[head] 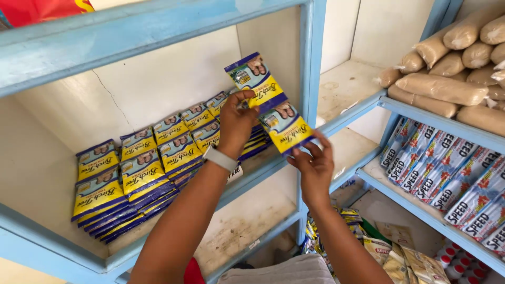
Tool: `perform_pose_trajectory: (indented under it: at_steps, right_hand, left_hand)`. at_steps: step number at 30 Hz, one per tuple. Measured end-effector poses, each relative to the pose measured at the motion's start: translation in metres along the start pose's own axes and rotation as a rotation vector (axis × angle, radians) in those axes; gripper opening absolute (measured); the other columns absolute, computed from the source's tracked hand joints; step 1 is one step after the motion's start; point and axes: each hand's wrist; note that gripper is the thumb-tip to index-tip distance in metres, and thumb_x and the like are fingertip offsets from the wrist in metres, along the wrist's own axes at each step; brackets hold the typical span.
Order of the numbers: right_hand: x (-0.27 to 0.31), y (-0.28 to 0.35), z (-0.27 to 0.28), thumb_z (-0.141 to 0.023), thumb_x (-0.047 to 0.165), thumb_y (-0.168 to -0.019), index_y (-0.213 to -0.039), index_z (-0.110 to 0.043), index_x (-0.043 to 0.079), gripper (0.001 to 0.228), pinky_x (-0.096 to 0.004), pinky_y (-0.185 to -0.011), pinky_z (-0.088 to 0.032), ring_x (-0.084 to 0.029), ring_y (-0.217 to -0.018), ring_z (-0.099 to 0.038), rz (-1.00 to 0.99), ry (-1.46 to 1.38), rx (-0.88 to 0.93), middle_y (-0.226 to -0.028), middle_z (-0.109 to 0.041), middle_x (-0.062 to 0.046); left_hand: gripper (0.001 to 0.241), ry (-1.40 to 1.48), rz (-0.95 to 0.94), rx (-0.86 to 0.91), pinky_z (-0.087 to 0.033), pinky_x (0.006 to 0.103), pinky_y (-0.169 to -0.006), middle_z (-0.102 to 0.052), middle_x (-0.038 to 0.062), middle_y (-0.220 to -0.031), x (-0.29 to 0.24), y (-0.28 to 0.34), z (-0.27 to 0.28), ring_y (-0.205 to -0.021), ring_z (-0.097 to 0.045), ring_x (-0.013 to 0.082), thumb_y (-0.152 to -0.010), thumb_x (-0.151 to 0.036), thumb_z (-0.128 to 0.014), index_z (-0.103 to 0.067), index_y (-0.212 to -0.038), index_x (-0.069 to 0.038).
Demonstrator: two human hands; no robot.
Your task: Neatly arranging milk powder packets on a store shelf from a pile on the floor.
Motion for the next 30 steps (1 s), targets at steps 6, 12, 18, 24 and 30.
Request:
perform_pose_trajectory:
  at_steps: [6, 12, 18, 24, 30]
  right_hand:
    - [-0.048, -0.053, -0.019, -0.069, 0.005, -0.095, -0.128, -0.070, -0.001, 0.034, -0.029, -0.077, -0.062, -0.009, -0.090, -0.070, -0.204, 0.101, 0.018, -0.110, -0.073, -0.006]
    - [-0.063, -0.076, -0.029, -0.071, 0.006, -0.091, -0.142, -0.062, 0.008, 0.051, -0.026, -0.066, -0.056, -0.011, -0.076, -0.061, -0.270, 0.356, 0.161, -0.102, -0.072, -0.002]
    - [-0.029, -0.050, -0.039, -0.078, 0.009, -0.082, -0.143, -0.056, 0.006, 0.064, -0.035, -0.085, -0.058, -0.023, -0.095, -0.062, 0.250, 0.884, 0.149, -0.122, -0.055, -0.020]
    - [-0.036, -0.089, -0.051, -0.060, 0.043, -0.099, -0.144, -0.054, 0.007, 0.058, -0.055, -0.119, -0.026, -0.038, -0.148, -0.036, 0.676, 1.417, 0.542, -0.157, -0.045, -0.015]
    - [-0.053, -0.110, -0.058, -0.043, 0.056, -0.101, -0.149, -0.046, 0.006, 0.069, -0.057, -0.119, -0.020, -0.030, -0.150, -0.030, 0.536, 1.630, 0.713, -0.159, -0.039, -0.014]
  left_hand:
    - [0.036, -0.203, 0.105, -0.085, -0.058, 0.0254, -0.061, -0.070, 0.001, -0.108, 0.040, -0.065, 0.020, -0.082, -0.067, 0.0104, -0.083, 0.004, -0.072, -0.067, -0.117, -0.006]
    - [0.049, -0.709, 0.045, -0.019, -0.056, 0.0315, -0.078, -0.076, 0.014, -0.110, 0.099, -0.128, 0.039, -0.086, -0.071, 0.0187, -0.077, -0.001, -0.081, -0.071, -0.124, -0.009]
    - [0.028, -0.948, 0.152, 0.173, -0.061, 0.0409, -0.085, -0.061, 0.009, -0.142, 0.014, -0.100, 0.028, -0.082, -0.078, 0.0348, -0.098, -0.013, -0.052, -0.071, -0.119, -0.011]
    - [0.051, -1.349, 0.101, 0.517, -0.021, 0.0679, -0.116, -0.026, 0.004, -0.166, 0.049, -0.107, 0.024, -0.150, -0.023, 0.0402, -0.104, -0.047, -0.035, -0.052, -0.145, -0.022]
    - [0.058, -1.388, 0.245, 0.541, -0.012, 0.0678, -0.122, -0.011, -0.002, -0.173, 0.066, -0.117, 0.029, -0.158, -0.011, 0.0344, -0.105, -0.050, -0.026, -0.035, -0.158, -0.028]
Point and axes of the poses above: each hand's wrist, its own y-axis away from the middle knuckle, its own z-axis out of the back of the hand, x = y × z
